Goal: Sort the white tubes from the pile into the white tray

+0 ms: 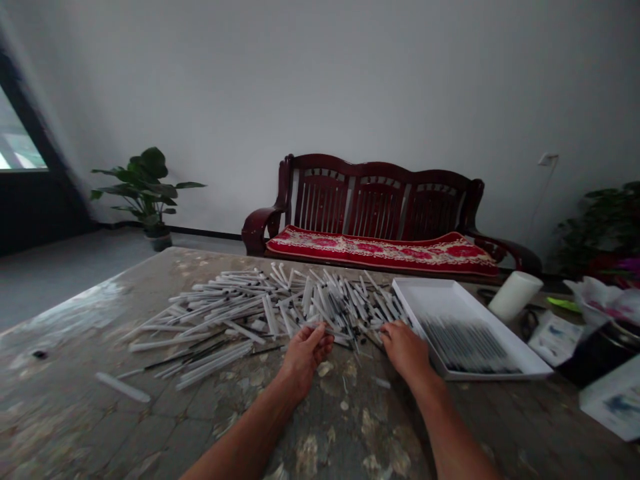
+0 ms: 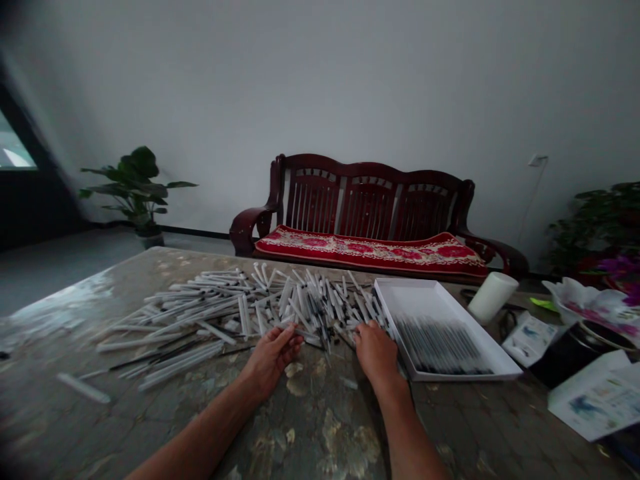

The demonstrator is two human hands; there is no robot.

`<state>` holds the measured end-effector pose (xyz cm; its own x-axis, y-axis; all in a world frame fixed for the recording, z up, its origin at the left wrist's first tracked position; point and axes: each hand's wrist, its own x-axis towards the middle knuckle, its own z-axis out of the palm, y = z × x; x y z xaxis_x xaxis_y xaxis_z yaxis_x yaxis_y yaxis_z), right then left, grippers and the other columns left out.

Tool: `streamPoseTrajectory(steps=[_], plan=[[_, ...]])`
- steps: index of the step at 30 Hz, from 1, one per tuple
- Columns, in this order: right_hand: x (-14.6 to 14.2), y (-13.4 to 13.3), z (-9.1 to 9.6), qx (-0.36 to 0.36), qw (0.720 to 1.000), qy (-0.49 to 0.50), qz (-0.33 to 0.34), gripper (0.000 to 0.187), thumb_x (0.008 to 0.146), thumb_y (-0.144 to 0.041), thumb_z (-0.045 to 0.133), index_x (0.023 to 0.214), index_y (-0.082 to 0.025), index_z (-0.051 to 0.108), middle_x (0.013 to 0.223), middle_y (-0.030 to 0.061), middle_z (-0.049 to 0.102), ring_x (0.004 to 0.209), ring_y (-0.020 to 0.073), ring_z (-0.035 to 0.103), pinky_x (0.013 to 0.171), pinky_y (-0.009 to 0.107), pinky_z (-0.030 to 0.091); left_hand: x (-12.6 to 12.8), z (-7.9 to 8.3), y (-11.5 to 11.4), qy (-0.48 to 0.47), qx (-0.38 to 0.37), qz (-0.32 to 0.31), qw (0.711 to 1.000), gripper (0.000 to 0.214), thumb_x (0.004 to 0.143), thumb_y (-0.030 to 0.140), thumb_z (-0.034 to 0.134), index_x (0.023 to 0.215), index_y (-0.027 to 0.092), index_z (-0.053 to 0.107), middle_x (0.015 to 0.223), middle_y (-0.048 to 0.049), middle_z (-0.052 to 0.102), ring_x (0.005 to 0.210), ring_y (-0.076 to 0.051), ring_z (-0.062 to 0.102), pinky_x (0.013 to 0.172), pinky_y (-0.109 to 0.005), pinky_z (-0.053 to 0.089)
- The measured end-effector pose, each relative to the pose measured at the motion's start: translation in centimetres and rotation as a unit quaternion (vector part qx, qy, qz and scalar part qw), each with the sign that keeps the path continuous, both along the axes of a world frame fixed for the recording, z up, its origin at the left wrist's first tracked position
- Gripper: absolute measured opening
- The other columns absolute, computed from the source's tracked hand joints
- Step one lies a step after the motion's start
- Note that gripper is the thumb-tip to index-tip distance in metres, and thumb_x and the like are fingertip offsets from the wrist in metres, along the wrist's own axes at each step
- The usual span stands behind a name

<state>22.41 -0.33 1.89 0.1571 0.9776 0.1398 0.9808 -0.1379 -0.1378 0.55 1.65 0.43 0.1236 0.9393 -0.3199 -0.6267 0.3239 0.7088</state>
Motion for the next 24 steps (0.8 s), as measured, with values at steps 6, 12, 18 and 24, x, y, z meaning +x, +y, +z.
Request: streamPoseTrajectory(steps=[6, 12, 18, 24], plan=[[0.1, -0.6, 0.0, -0.011, 0.999, 0.024, 0.044, 0.022, 0.080, -0.017, 0.052, 0.098, -0.023, 0.064, 0.104, 0.0050, 0.064, 0.098, 0.0183, 0.060, 0.076, 0.025, 0.038, 0.0, -0.2, 0.2, -0.007, -0.004, 0.012, 1.000, 0.013, 0.071, 0.017, 0.074, 0.075, 0.013, 0.062, 0.064, -0.0001, 0.064, 0.059, -0.010, 0.065, 0.054, -0.018, 0.054], [0.7, -0.3, -0.7, 0.005, 0.996, 0.074, 0.055, 0.018, 0.073, -0.015, 0.057, 0.089, -0.020, 0.062, 0.099, 0.0057, 0.066, 0.093, 0.0186, 0.060, 0.076, 0.024, 0.038, 0.0, 0.3, -0.1, -0.007, -0.009, 0.014, 1.000, 0.010, 0.074, 0.015, 0.071, 0.074, 0.012, 0.062, 0.063, -0.0004, 0.063, 0.057, -0.010, 0.064, 0.053, -0.018, 0.054], [0.7, 0.2, -0.1, 0.068, 0.977, 0.200, 0.018, 0.007, 0.067, -0.024, 0.063, 0.072, -0.022, 0.059, 0.073, 0.0012, 0.066, 0.071, 0.0180, 0.061, 0.063, 0.025, 0.037, 0.1, 0.5, -0.2, -0.013, -0.010, 0.026, 1.000, 0.010, 0.076, 0.015, 0.069, 0.072, 0.013, 0.061, 0.063, -0.0005, 0.063, 0.057, -0.010, 0.065, 0.053, -0.018, 0.054], [-2.0, 0.4, 0.6, 0.093, 0.778, 0.621, 0.000, 0.030, 0.062, -0.040, 0.070, 0.081, -0.019, 0.058, 0.074, 0.0022, 0.067, 0.070, 0.0191, 0.065, 0.061, 0.028, 0.050, 0.1, 0.4, -0.4, -0.025, -0.004, 0.043, 0.999, 0.009, 0.075, 0.014, 0.070, 0.077, 0.013, 0.062, 0.069, -0.0014, 0.066, 0.061, -0.011, 0.067, 0.055, -0.019, 0.055]])
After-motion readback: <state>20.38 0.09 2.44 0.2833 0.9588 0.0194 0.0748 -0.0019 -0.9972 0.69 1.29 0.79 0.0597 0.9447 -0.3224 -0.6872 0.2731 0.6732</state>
